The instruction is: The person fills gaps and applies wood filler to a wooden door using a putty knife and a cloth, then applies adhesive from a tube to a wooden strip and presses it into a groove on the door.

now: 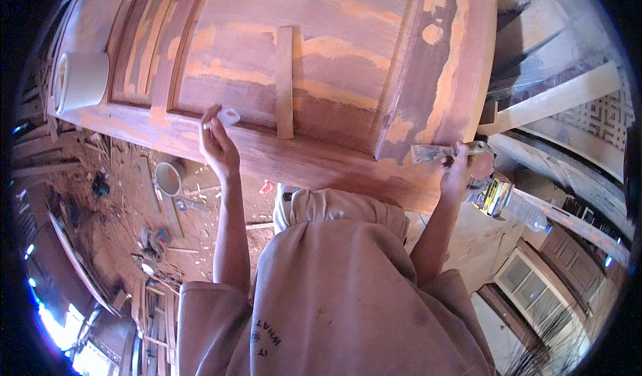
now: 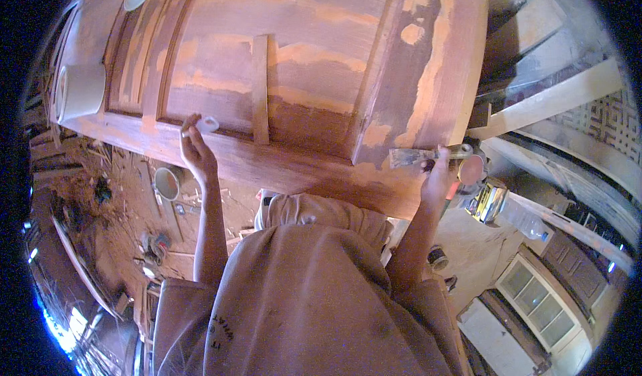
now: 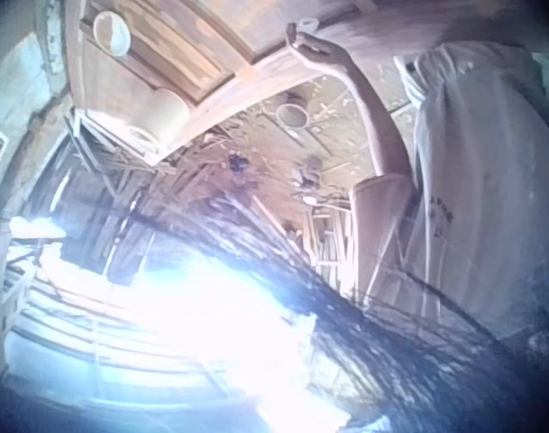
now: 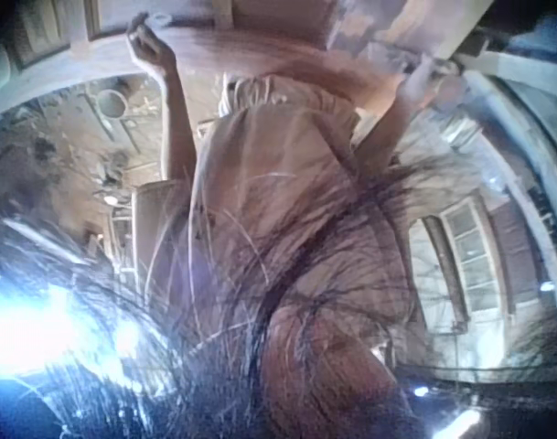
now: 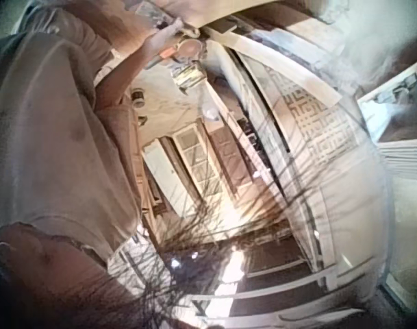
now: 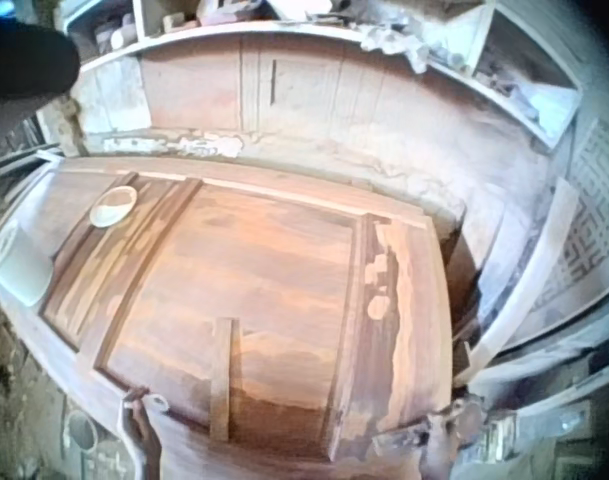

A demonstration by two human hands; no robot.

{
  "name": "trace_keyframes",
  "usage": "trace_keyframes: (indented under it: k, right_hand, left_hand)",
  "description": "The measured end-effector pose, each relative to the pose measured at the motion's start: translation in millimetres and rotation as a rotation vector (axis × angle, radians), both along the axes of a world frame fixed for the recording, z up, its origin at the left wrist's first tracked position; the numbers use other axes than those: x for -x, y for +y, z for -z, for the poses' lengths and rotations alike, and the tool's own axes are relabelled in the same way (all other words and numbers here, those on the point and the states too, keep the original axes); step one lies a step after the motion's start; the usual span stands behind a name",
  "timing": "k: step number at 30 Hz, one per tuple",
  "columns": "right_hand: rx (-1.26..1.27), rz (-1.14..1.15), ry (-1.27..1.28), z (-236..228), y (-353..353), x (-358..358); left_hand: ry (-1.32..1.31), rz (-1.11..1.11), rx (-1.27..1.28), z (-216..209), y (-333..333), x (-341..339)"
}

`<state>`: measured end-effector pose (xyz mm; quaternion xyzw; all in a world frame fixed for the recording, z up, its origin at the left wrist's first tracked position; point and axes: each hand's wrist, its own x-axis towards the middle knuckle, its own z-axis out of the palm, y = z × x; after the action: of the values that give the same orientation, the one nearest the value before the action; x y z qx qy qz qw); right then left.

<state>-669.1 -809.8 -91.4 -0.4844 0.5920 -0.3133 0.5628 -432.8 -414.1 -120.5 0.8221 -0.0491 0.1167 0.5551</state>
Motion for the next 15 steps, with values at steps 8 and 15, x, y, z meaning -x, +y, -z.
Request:
trace_keyframes:
  k: [8,15]
  right_hand:
    - [0.155,-0.635,-0.122,-61,62,-42]
    - [0.393,-0.916,0.183,-61,109,-31]
  left_hand:
    - [0.029,0.052,-0.159,10,-15,-37]
    - [0.103,0.073,-0.051,16,-14,-24]
